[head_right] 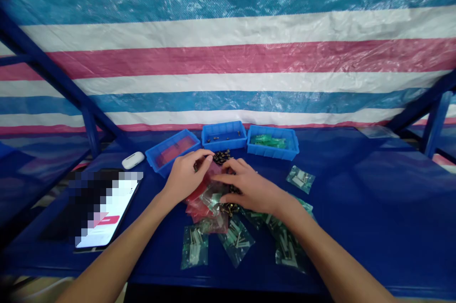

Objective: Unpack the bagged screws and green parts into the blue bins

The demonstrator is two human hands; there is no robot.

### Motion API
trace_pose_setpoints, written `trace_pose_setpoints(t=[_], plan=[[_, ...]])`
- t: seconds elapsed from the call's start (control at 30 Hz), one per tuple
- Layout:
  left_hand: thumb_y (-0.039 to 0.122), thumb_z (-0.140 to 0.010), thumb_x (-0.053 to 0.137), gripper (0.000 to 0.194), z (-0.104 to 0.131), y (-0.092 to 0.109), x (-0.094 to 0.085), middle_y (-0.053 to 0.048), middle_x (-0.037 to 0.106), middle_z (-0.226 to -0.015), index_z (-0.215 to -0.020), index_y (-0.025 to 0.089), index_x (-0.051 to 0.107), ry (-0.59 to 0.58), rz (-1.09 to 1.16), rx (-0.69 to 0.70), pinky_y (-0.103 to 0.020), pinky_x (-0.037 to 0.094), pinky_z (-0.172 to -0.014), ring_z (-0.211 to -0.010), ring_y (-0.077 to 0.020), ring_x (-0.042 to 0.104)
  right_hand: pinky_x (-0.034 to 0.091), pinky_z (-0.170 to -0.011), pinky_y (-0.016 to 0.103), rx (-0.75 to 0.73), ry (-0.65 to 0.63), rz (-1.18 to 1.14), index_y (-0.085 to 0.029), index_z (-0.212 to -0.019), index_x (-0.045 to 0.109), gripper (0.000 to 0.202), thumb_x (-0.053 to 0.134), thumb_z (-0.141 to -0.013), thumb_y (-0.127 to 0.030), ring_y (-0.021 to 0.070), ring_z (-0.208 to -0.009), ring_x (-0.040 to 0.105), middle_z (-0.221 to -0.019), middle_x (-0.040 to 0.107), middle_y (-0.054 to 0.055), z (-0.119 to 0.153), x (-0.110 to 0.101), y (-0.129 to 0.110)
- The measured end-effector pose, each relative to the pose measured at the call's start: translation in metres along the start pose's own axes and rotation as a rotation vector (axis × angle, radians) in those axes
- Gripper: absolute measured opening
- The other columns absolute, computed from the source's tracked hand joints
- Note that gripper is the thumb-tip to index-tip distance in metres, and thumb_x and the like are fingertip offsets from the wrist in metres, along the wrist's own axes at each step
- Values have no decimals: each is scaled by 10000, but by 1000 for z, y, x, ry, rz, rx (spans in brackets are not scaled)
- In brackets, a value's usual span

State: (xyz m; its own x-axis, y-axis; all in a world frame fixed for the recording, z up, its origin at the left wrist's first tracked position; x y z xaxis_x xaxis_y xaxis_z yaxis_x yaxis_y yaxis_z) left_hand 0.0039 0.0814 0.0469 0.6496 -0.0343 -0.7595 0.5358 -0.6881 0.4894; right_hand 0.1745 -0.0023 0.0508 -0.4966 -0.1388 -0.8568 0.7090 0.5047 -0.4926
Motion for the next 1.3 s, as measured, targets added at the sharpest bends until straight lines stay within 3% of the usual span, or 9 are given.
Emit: trace_pose_setpoints(t=[0.17, 0.3, 0.47, 0.7, 0.8, 0.9, 1.0, 1.13, 1.3], plan=[[308, -954, 469, 224, 0, -1, -1, -10, 659, -753, -1025, 227, 666, 14, -7, -16, -267, 415, -643, -661, -150, 569, 361, -980, 526, 59, -22, 126, -319, -1309, 516, 430, 599, -890, -370, 342, -1318, 300, -1429, 366, 113, -4, 18, -9], [312, -950, 478, 225, 0, 0, -1, -11, 666, -773, -1029, 226, 670, 33, -12, -23, -265, 410, -652, -670, -150, 567, 399, -926, 419, 117, 66, -5, -235, -1048, 585, 273, 695, -822, -343, 274, -1129, 476, -1159, 582, 75, -5, 11, -4], [344, -962, 460, 267, -1, 2, -5, 12, 666, -718, -1005, 219, 692, 27, 105, -74, -245, 383, -588, -571, -119, 539, 439, -652, 276, 274, 215, -415, -232, -924, 598, 175, 668, -839, -368, 152, -718, 562, -817, 624, -14, -5, 5, 2], [470, -946, 452, 380, -1, 7, -3, -22, 691, -772, -918, 168, 681, -126, 368, -91, -254, 453, -643, -697, -153, 619, 567, -660, 309, 460, 445, -1041, -190, -892, 595, 325, 735, -748, -444, 142, -653, 639, -785, 654, -2, -6, 6, 10], [470, -849, 622, 304, 1, 7, 3, 2, 680, -682, -939, 179, 622, -228, 530, -146, -242, 456, -583, -597, -134, 609, 592, -656, 314, 485, 426, -1118, -179, -899, 587, 348, 747, -738, -443, 159, -684, 674, -792, 684, 19, -5, 8, 13], [425, -841, 646, 272, 3, 5, 9, 18, 659, -581, -937, 182, 569, -326, 735, -240, -220, 436, -491, -458, -107, 560, 552, -490, 276, 485, 350, -1034, -200, -940, 555, 347, 720, -766, -451, 154, -509, 642, -638, 661, -12, -2, 8, 14], [350, -827, 669, 213, 3, 3, 10, -5, 689, -653, -903, 182, 563, -305, 840, -250, -226, 472, -504, -497, -112, 600, 459, -372, 233, 424, 325, -945, -220, -970, 591, 274, 679, -813, -426, 123, -374, 537, -497, 563, -61, 0, 2, 12], [203, -813, 634, 32, -1, 2, 4, -38, 693, -866, -814, 176, 651, -201, 767, -133, -237, 505, -605, -699, -126, 643, 580, -644, 307, 265, 422, -929, -235, -899, 706, 131, 649, -837, -334, 155, -736, 640, -865, 646, 23, -2, -9, 7], [74, -817, 490, 293, -2, 3, -1, -35, 659, -1079, -967, 204, 706, -194, 708, -115, -224, 452, -541, -584, -67, 556, 550, -706, 293, 266, 433, -842, -280, -981, 743, 202, 574, -871, -268, 140, -801, 594, -1045, 594, 29, -3, -10, 7]])
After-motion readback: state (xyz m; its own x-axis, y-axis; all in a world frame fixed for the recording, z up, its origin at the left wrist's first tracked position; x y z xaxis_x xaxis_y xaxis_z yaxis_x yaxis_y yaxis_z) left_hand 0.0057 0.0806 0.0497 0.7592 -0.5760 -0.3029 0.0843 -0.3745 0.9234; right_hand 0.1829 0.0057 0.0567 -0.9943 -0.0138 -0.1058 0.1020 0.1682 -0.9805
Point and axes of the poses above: each hand's wrist, its own z-axis away from the middle knuckle, its own x-axis out of the palm, y = z × x, the point moved 3 cm from there along -z, towards the middle knuckle
